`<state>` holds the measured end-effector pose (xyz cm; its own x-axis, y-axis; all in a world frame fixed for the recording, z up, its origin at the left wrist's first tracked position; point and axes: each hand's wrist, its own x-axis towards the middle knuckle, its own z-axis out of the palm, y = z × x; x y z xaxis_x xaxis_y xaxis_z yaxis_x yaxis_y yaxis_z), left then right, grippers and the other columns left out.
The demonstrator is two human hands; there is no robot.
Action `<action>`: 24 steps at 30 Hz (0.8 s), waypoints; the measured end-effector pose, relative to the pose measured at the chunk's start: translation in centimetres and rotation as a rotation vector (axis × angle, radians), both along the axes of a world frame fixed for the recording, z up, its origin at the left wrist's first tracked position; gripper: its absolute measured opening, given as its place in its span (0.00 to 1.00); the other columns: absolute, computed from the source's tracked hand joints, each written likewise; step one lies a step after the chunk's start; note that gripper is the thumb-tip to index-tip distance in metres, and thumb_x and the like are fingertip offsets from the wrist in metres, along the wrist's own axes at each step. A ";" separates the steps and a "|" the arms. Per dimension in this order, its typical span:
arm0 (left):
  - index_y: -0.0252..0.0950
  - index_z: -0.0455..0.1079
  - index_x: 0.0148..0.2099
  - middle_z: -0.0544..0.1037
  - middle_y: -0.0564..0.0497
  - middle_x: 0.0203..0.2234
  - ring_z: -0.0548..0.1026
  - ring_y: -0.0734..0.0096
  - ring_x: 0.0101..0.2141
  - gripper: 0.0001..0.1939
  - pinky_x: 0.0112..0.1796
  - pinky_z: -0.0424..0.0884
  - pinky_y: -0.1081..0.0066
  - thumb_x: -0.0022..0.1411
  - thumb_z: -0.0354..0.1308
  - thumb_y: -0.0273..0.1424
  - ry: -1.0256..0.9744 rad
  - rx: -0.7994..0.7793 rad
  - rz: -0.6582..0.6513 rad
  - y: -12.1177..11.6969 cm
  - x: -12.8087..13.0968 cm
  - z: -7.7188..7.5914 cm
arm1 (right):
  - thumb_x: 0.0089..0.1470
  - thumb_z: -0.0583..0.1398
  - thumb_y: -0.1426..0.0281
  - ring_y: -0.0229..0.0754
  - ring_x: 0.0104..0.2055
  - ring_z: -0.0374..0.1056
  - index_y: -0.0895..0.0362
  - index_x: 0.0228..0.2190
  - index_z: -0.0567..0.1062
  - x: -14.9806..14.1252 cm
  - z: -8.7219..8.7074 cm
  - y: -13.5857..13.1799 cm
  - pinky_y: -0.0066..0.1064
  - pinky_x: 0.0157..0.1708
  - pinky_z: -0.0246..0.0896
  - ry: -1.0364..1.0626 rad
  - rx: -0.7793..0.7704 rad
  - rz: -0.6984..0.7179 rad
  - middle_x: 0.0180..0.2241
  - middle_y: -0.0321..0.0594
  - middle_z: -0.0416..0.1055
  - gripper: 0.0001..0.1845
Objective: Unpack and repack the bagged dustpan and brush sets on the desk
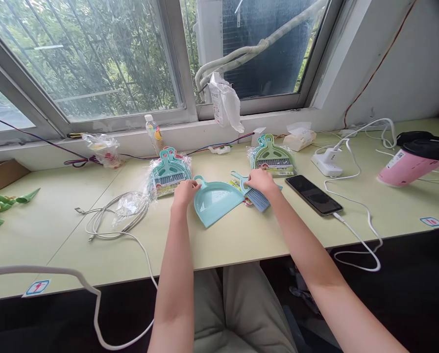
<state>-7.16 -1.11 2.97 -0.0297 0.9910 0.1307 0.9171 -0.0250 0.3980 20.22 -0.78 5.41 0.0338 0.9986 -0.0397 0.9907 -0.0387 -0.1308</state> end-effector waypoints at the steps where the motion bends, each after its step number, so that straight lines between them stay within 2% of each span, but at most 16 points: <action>1: 0.40 0.73 0.27 0.80 0.44 0.31 0.76 0.57 0.36 0.14 0.30 0.59 0.69 0.65 0.56 0.38 0.004 0.015 0.000 0.1 -0.1 0.0 | 0.57 0.64 0.66 0.54 0.51 0.75 0.60 0.43 0.83 0.0 0.0 0.0 0.36 0.46 0.66 -0.007 -0.006 -0.009 0.47 0.56 0.78 0.14; 4: 0.40 0.75 0.29 0.81 0.43 0.33 0.76 0.57 0.37 0.12 0.31 0.59 0.68 0.64 0.56 0.36 0.021 0.050 0.014 0.2 -0.4 -0.2 | 0.56 0.65 0.66 0.55 0.52 0.74 0.60 0.43 0.83 0.1 -0.1 0.0 0.37 0.47 0.67 -0.019 -0.008 -0.020 0.47 0.56 0.78 0.15; 7: 0.40 0.76 0.30 0.82 0.43 0.34 0.76 0.56 0.38 0.14 0.30 0.59 0.68 0.65 0.55 0.39 0.019 0.067 0.024 0.2 -0.4 -0.3 | 0.56 0.65 0.65 0.55 0.51 0.74 0.59 0.43 0.83 0.2 -0.3 0.2 0.38 0.46 0.67 -0.014 0.012 -0.013 0.46 0.57 0.78 0.15; 10: 0.40 0.75 0.27 0.81 0.42 0.31 0.76 0.57 0.36 0.17 0.29 0.58 0.69 0.64 0.54 0.42 0.017 0.052 0.012 0.2 -0.3 -0.3 | 0.55 0.67 0.63 0.54 0.50 0.75 0.59 0.44 0.83 0.1 -0.5 0.3 0.37 0.45 0.67 -0.028 0.007 -0.002 0.45 0.56 0.78 0.17; 15: 0.40 0.67 0.20 0.76 0.45 0.25 0.72 0.62 0.30 0.17 0.27 0.56 0.69 0.61 0.55 0.37 -0.005 0.007 -0.006 -0.1 -0.4 -0.1 | 0.52 0.66 0.66 0.53 0.49 0.75 0.59 0.42 0.83 -0.4 -0.3 0.2 0.35 0.44 0.66 -0.033 0.034 -0.034 0.43 0.55 0.79 0.15; 19: 0.40 0.57 0.16 0.67 0.48 0.17 0.68 0.65 0.25 0.20 0.27 0.55 0.68 0.59 0.55 0.35 -0.035 -0.016 -0.014 0.1 -0.6 -0.1 | 0.55 0.65 0.63 0.53 0.49 0.75 0.56 0.42 0.83 0.2 1.3 -0.3 0.35 0.46 0.65 0.084 0.221 -0.083 0.44 0.52 0.80 0.15; 21: 0.40 0.57 0.16 0.65 0.49 0.16 0.66 0.66 0.23 0.20 0.27 0.55 0.68 0.59 0.55 0.34 -0.060 -0.021 -0.018 0.2 -0.5 -0.2 | 0.57 0.64 0.59 0.51 0.49 0.75 0.54 0.42 0.83 0.6 2.2 -0.7 0.34 0.46 0.64 0.163 0.295 -0.041 0.44 0.48 0.81 0.15; 24: 0.40 0.59 0.16 0.66 0.50 0.14 0.65 0.68 0.21 0.21 0.27 0.58 0.68 0.59 0.55 0.37 -0.145 -0.078 -0.103 0.5 0.1 -0.3 | 0.58 0.63 0.54 0.47 0.47 0.75 0.50 0.41 0.83 0.0 2.7 -1.2 0.31 0.44 0.63 0.257 0.250 0.127 0.43 0.41 0.81 0.17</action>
<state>-7.09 -0.61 2.65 0.0591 0.9967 0.0555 0.8442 -0.0795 0.5301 20.27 -1.94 8.14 -0.0699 0.9743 0.2143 0.9192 0.1464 -0.3657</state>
